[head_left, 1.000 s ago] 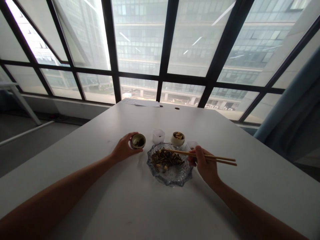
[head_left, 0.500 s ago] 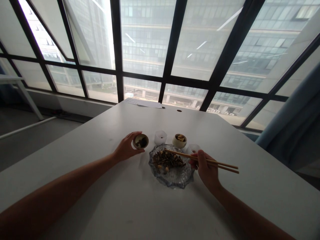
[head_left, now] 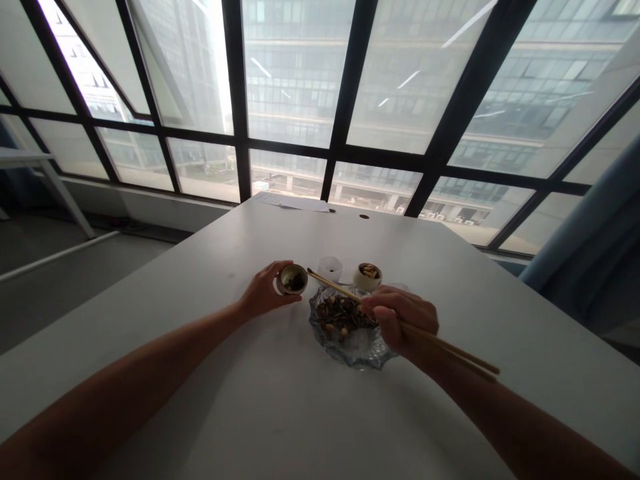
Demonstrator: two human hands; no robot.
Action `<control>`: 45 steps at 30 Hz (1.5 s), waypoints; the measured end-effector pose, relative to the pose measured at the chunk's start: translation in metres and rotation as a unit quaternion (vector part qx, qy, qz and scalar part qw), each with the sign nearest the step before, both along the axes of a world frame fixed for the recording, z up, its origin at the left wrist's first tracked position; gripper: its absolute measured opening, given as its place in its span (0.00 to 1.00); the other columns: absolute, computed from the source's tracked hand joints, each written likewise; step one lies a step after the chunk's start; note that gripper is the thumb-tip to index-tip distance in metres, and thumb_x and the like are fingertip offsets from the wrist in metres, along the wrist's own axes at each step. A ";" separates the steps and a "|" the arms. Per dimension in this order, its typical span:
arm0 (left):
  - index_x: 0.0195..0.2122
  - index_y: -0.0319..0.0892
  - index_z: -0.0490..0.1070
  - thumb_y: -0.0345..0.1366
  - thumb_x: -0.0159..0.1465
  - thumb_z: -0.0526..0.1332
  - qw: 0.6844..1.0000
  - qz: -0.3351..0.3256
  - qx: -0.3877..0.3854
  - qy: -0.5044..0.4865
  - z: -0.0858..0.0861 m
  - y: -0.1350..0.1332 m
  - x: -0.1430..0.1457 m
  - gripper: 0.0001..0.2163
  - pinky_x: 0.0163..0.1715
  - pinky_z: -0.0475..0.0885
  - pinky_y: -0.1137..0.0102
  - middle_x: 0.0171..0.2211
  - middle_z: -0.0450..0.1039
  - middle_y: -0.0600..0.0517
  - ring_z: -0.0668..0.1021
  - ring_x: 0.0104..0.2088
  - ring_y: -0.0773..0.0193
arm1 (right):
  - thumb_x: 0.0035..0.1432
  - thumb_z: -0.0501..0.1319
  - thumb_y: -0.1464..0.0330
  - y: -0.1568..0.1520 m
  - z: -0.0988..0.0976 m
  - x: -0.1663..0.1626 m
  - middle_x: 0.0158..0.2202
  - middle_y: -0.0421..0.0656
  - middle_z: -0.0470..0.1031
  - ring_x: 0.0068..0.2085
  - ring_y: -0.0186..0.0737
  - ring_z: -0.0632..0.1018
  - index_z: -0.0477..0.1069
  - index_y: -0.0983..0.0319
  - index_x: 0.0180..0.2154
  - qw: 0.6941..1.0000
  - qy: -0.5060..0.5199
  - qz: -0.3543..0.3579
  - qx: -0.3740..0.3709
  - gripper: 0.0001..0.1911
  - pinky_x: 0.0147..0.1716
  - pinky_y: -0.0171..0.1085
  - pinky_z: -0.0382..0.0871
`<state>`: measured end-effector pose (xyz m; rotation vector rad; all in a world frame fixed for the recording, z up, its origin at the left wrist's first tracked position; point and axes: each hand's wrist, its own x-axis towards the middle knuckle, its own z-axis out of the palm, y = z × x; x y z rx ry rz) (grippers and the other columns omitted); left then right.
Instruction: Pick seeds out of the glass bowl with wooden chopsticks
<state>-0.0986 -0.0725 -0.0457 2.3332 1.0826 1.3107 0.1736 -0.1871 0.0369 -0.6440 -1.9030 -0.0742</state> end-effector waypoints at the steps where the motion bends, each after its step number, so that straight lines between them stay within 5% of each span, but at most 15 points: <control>1: 0.56 0.43 0.67 0.49 0.51 0.73 1.000 -0.002 0.003 -0.001 0.000 0.000 0.000 0.34 0.53 0.73 0.59 0.53 0.76 0.43 0.78 0.52 0.51 | 0.69 0.56 0.63 0.006 0.002 -0.007 0.23 0.42 0.78 0.24 0.37 0.78 0.77 0.59 0.33 1.000 -0.014 0.010 0.008 0.14 0.25 0.35 0.71; 5: 0.55 0.43 0.68 0.50 0.50 0.74 1.000 0.003 0.011 0.003 0.001 0.000 0.001 0.34 0.52 0.74 0.60 0.52 0.76 0.44 0.79 0.51 0.51 | 0.67 0.60 0.61 0.025 -0.001 -0.023 0.25 0.42 0.78 0.25 0.36 0.77 0.77 0.60 0.31 0.994 -0.092 -0.001 -0.060 0.14 0.26 0.34 0.70; 13: 0.56 0.43 0.67 0.50 0.50 0.73 1.000 0.004 0.011 0.014 -0.004 0.004 0.000 0.34 0.51 0.74 0.59 0.52 0.76 0.43 0.79 0.50 0.51 | 0.69 0.56 0.58 0.006 -0.011 0.025 0.18 0.41 0.75 0.18 0.34 0.73 0.76 0.61 0.29 0.976 0.109 -0.083 -0.169 0.21 0.18 0.32 0.66; 18: 0.56 0.43 0.67 0.52 0.50 0.72 1.000 0.002 0.001 0.023 -0.006 0.005 -0.002 0.35 0.49 0.75 0.60 0.52 0.76 0.43 0.79 0.49 0.51 | 0.66 0.57 0.52 0.002 -0.025 0.043 0.19 0.43 0.76 0.20 0.37 0.75 0.75 0.61 0.25 0.957 0.086 -0.110 -0.253 0.25 0.19 0.34 0.69; 28: 0.55 0.41 0.69 0.52 0.50 0.72 0.999 0.021 -0.032 0.026 0.001 0.002 0.000 0.35 0.46 0.77 0.60 0.50 0.78 0.43 0.80 0.46 0.52 | 0.66 0.57 0.51 0.004 -0.053 0.045 0.22 0.45 0.79 0.23 0.40 0.79 0.76 0.60 0.25 0.954 0.079 -0.109 -0.267 0.25 0.24 0.36 0.72; 45: 0.55 0.42 0.70 0.53 0.49 0.72 0.998 0.017 -0.054 0.031 0.002 0.003 0.001 0.35 0.46 0.77 0.60 0.48 0.79 0.44 0.81 0.45 0.52 | 0.58 0.59 0.41 0.004 -0.062 0.039 0.19 0.45 0.77 0.22 0.41 0.78 0.77 0.61 0.27 0.922 0.219 -0.128 -0.293 0.30 0.21 0.37 0.72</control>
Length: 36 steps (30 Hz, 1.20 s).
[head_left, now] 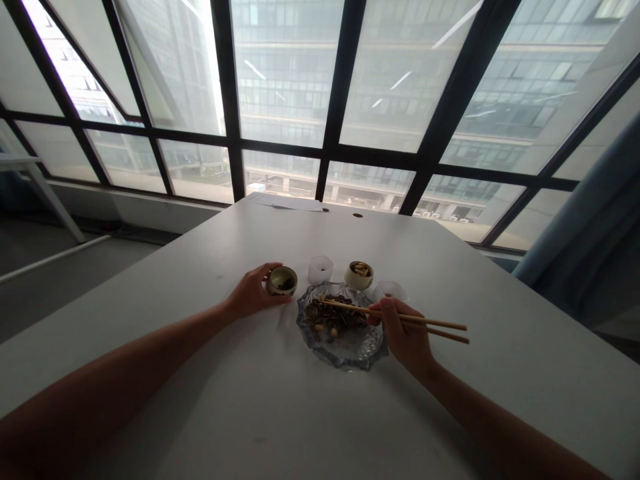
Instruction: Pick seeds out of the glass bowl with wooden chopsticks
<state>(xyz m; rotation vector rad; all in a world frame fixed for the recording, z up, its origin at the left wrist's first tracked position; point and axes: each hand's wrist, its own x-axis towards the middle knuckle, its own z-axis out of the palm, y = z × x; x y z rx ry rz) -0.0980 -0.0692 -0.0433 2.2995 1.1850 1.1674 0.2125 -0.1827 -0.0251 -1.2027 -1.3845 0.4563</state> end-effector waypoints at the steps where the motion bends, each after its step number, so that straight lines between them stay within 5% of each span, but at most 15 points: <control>1: 0.55 0.42 0.70 0.52 0.48 0.72 1.000 0.000 -0.003 -0.001 0.001 0.000 0.000 0.35 0.46 0.77 0.60 0.48 0.79 0.44 0.81 0.45 0.52 | 0.57 0.59 0.41 0.001 0.000 0.001 0.18 0.45 0.77 0.21 0.41 0.78 0.77 0.62 0.26 1.000 0.017 -0.003 0.002 0.31 0.21 0.36 0.71; 11: 0.54 0.39 0.70 0.53 0.49 0.71 0.996 0.013 -0.085 -0.031 0.005 -0.003 0.001 0.34 0.42 0.78 0.63 0.45 0.80 0.44 0.82 0.42 0.54 | 0.44 0.71 0.46 0.026 -0.010 0.020 0.13 0.38 0.68 0.16 0.35 0.69 0.71 0.61 0.20 0.937 0.344 0.014 -0.058 0.26 0.15 0.34 0.65; 17: 0.54 0.40 0.70 0.54 0.49 0.71 0.997 0.015 -0.077 -0.026 0.004 -0.002 0.000 0.35 0.41 0.78 0.62 0.44 0.81 0.44 0.82 0.42 0.53 | 0.56 0.63 0.50 0.023 -0.011 0.027 0.11 0.37 0.64 0.14 0.37 0.67 0.68 0.58 0.21 0.956 0.279 0.083 -0.034 0.22 0.16 0.38 0.65; 27: 0.54 0.39 0.69 0.55 0.49 0.71 0.995 0.012 -0.093 -0.036 0.003 -0.004 -0.003 0.36 0.43 0.78 0.61 0.45 0.80 0.43 0.82 0.43 0.51 | 0.63 0.58 0.49 -0.006 0.007 0.019 0.13 0.39 0.67 0.17 0.40 0.72 0.73 0.59 0.23 0.978 0.183 0.077 0.059 0.25 0.22 0.41 0.68; 33: 0.54 0.39 0.70 0.55 0.49 0.71 0.995 0.012 -0.095 -0.032 0.004 -0.003 -0.004 0.35 0.43 0.78 0.62 0.45 0.80 0.44 0.82 0.43 0.52 | 0.63 0.55 0.44 0.009 0.013 0.036 0.20 0.43 0.75 0.23 0.40 0.75 0.73 0.61 0.28 0.980 0.101 -0.111 0.130 0.28 0.26 0.39 0.68; 36: 0.54 0.40 0.70 0.56 0.49 0.71 0.996 0.015 -0.089 -0.027 0.004 -0.003 -0.004 0.35 0.43 0.78 0.61 0.44 0.81 0.44 0.82 0.42 0.52 | 0.64 0.54 0.44 0.016 0.013 0.045 0.22 0.43 0.77 0.26 0.42 0.78 0.74 0.61 0.31 0.980 0.014 -0.151 0.128 0.28 0.30 0.40 0.71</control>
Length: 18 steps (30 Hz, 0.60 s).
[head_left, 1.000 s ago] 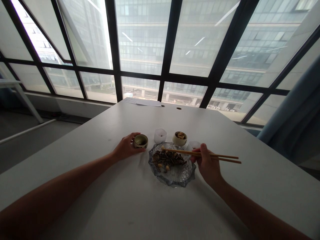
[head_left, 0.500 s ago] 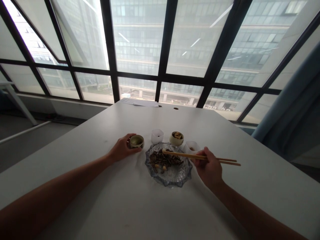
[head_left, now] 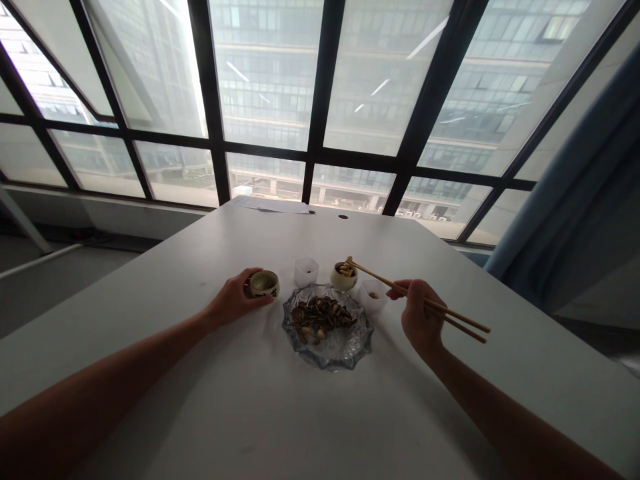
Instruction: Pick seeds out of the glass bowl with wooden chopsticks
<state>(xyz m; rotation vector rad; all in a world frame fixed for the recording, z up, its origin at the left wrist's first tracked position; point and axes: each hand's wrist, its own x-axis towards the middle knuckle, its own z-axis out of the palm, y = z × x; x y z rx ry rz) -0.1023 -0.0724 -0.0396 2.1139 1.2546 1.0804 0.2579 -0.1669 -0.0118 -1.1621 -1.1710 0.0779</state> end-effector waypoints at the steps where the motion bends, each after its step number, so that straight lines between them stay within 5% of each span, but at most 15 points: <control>1: 0.54 0.40 0.70 0.56 0.49 0.71 1.000 0.001 0.002 0.000 0.000 0.000 0.000 0.36 0.43 0.78 0.61 0.44 0.81 0.44 0.82 0.42 0.52 | 0.63 0.55 0.44 0.002 0.000 0.002 0.23 0.44 0.77 0.27 0.42 0.78 0.74 0.61 0.31 1.000 -0.019 0.003 -0.013 0.28 0.30 0.41 0.72; 9: 0.54 0.40 0.70 0.56 0.49 0.70 1.000 -0.003 0.003 -0.006 -0.002 0.001 -0.001 0.36 0.43 0.78 0.61 0.44 0.81 0.43 0.82 0.42 0.52 | 0.64 0.55 0.45 -0.002 0.015 0.000 0.23 0.44 0.78 0.26 0.41 0.78 0.75 0.60 0.28 0.998 -0.045 0.037 -0.035 0.28 0.29 0.39 0.73; 14: 0.55 0.39 0.69 0.56 0.49 0.71 1.000 -0.014 -0.011 -0.014 -0.001 0.000 0.000 0.36 0.45 0.78 0.60 0.46 0.80 0.43 0.82 0.44 0.52 | 0.64 0.54 0.44 -0.023 0.026 -0.025 0.17 0.43 0.75 0.21 0.39 0.76 0.75 0.60 0.24 0.976 -0.096 0.167 -0.101 0.31 0.22 0.37 0.71; 18: 0.54 0.40 0.70 0.55 0.50 0.70 1.000 -0.011 -0.009 -0.008 0.000 -0.002 0.001 0.35 0.44 0.78 0.60 0.45 0.80 0.43 0.82 0.43 0.52 | 0.65 0.55 0.47 -0.033 0.024 -0.042 0.22 0.45 0.78 0.24 0.41 0.78 0.76 0.60 0.25 0.954 -0.170 0.205 -0.141 0.28 0.23 0.37 0.71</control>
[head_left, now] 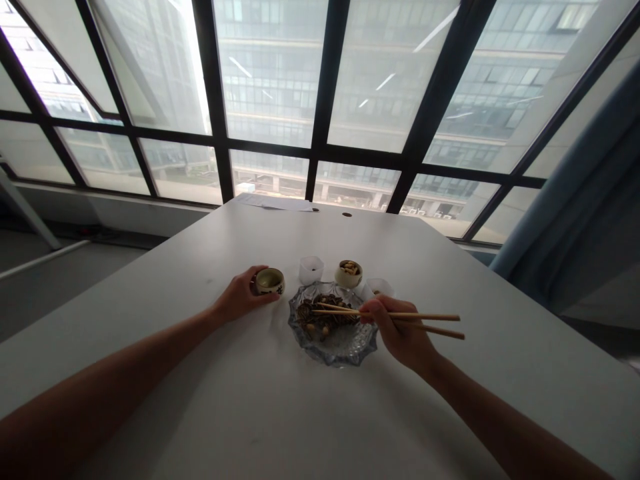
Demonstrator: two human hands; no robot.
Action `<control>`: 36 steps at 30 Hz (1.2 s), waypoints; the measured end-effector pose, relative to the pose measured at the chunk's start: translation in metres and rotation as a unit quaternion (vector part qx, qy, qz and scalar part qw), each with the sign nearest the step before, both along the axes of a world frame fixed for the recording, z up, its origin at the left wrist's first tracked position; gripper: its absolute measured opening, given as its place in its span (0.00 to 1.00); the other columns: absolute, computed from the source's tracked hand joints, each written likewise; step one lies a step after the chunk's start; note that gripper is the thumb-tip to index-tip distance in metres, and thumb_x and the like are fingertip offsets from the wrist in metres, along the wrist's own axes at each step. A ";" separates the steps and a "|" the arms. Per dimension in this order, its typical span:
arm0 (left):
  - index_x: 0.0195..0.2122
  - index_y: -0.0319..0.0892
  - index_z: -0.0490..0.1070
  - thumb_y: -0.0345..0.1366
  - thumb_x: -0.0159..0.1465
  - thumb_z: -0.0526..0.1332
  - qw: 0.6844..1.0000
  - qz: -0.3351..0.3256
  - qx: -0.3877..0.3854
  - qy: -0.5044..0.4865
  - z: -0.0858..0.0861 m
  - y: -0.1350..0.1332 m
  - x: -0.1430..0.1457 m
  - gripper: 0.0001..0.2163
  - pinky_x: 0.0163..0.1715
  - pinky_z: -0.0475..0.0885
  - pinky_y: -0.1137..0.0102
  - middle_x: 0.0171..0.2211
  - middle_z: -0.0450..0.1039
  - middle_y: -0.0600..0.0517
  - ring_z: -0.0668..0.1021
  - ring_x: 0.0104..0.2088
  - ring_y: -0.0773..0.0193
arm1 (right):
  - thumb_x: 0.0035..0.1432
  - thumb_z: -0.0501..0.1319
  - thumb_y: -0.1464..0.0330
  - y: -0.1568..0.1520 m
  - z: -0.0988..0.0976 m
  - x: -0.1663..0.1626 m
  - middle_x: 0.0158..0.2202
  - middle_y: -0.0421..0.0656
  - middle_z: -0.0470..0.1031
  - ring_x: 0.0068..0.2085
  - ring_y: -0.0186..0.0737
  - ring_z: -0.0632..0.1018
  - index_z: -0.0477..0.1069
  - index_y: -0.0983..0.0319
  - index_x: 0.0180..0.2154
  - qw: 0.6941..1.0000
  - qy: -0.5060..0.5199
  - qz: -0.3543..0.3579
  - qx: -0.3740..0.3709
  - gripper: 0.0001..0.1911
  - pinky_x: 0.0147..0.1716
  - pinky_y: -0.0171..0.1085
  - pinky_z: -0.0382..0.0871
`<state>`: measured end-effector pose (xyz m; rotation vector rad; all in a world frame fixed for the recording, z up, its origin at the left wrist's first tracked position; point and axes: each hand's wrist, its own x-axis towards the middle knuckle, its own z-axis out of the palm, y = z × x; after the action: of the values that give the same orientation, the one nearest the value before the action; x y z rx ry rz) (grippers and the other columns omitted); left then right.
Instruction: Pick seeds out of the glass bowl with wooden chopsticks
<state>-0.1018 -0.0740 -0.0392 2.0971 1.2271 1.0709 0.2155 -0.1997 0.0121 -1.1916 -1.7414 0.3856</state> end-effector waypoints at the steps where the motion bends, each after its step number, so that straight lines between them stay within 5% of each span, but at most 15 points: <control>1: 0.54 0.40 0.70 0.55 0.50 0.70 1.000 0.001 0.001 0.000 0.000 0.000 0.000 0.35 0.43 0.78 0.60 0.45 0.80 0.43 0.82 0.42 0.52 | 0.65 0.55 0.48 -0.001 -0.001 -0.002 0.22 0.45 0.78 0.24 0.41 0.78 0.76 0.60 0.25 1.000 -0.014 0.000 0.002 0.27 0.24 0.37 0.71; 17: 0.55 0.40 0.69 0.54 0.50 0.71 1.000 -0.005 -0.005 -0.007 -0.001 0.001 0.000 0.35 0.44 0.78 0.61 0.45 0.80 0.44 0.82 0.43 0.52 | 0.65 0.57 0.51 0.001 -0.020 -0.008 0.21 0.44 0.79 0.22 0.39 0.78 0.75 0.60 0.25 1.000 0.001 -0.008 0.008 0.25 0.23 0.35 0.72; 26: 0.54 0.40 0.69 0.55 0.49 0.71 1.000 -0.002 -0.005 -0.007 -0.001 0.001 0.000 0.35 0.44 0.78 0.61 0.45 0.80 0.43 0.82 0.43 0.52 | 0.59 0.59 0.41 0.017 -0.024 -0.002 0.16 0.43 0.74 0.17 0.40 0.75 0.75 0.61 0.24 0.974 0.210 -0.085 -0.024 0.30 0.17 0.37 0.71; 36: 0.54 0.40 0.69 0.55 0.49 0.71 1.000 -0.002 -0.006 -0.007 -0.002 0.002 -0.001 0.35 0.45 0.77 0.60 0.45 0.80 0.44 0.82 0.43 0.52 | 0.62 0.56 0.44 0.014 -0.020 0.008 0.18 0.44 0.77 0.21 0.40 0.77 0.77 0.60 0.26 0.989 0.127 -0.074 0.007 0.29 0.21 0.36 0.73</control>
<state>-0.1023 -0.0719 -0.0415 2.0782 1.2192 1.0712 0.2234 -0.1860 -0.0078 -1.1970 -1.4268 0.4156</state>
